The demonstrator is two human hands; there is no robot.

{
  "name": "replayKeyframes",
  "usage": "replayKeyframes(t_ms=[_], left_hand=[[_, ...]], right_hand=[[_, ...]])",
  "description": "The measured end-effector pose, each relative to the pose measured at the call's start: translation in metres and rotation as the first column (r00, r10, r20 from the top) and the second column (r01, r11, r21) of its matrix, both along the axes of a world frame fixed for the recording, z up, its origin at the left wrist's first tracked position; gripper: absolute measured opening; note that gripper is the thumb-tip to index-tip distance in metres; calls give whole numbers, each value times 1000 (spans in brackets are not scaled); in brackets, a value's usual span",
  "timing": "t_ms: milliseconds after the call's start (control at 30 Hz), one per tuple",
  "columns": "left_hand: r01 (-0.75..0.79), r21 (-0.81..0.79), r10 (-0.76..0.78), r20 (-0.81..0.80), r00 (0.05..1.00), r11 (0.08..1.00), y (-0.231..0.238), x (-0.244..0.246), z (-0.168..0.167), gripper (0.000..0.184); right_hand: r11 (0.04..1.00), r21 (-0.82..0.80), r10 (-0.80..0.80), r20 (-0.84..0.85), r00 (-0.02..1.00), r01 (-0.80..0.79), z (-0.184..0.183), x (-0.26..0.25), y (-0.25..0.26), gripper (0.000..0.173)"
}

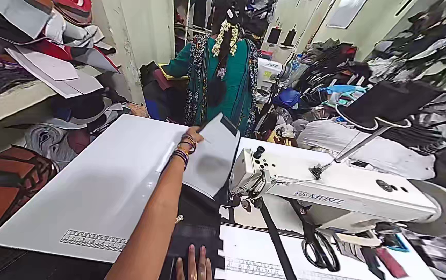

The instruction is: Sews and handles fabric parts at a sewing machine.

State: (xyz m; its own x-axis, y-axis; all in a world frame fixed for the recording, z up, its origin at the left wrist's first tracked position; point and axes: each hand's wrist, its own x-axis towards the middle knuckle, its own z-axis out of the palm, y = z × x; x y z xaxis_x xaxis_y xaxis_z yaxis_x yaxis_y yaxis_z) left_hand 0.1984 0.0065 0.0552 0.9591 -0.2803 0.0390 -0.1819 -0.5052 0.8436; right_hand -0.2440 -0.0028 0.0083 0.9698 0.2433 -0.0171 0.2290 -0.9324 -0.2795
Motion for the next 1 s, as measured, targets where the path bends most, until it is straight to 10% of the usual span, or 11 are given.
replayKeyframes(t_ms=[167, 233, 300, 367, 433, 533, 633, 733, 800, 900, 1000], left_hand=[[-69, -90, 105, 513, 852, 994, 108, -3, 82, 64], [55, -54, -9, 628, 778, 997, 145, -41, 101, 58], [245, 50, -210, 696, 687, 968, 175, -84, 94, 43], [349, 196, -387, 660, 645, 916, 194, -130, 57, 38], [351, 283, -449, 616, 647, 893, 197, -170, 12, 42], [273, 352, -438, 585, 683, 896, 195, -211, -38, 66], [176, 406, -398, 566, 722, 897, 193, -222, -62, 79], [190, 326, -286, 277, 917, 926, 195, -239, -52, 89], [157, -9, -156, 63, 986, 988, 196, -261, -41, 79], [-345, -414, 214, -330, 919, 842, 177, -294, -24, 89], [-398, -523, 199, -396, 897, 754, 150, -315, -39, 49]], right_hand=[[993, 58, 100, 2, 995, -100, -3, 138, -25, 86], [923, 362, 98, 114, 989, -133, -9, 190, -39, 63], [516, 856, -42, 2, 999, 20, 7, 210, -42, 46], [-37, 936, -29, -352, 936, 351, 39, 201, -46, 71], [-187, 861, 17, -479, 878, 473, 54, 184, -57, 71], [-4, 903, -83, -429, 900, 430, 38, 164, -63, 20], [455, 801, -244, -309, 919, 390, 18, 163, -68, 41], [883, 313, -322, -142, 936, 351, 25, 159, -70, 55], [929, 160, -335, -27, 942, 335, 21, 149, -69, 55], [892, 301, -377, 79, 923, 339, -2, 128, -59, 63], [432, 792, -592, -114, 798, 433, -6, 107, -41, 76]])
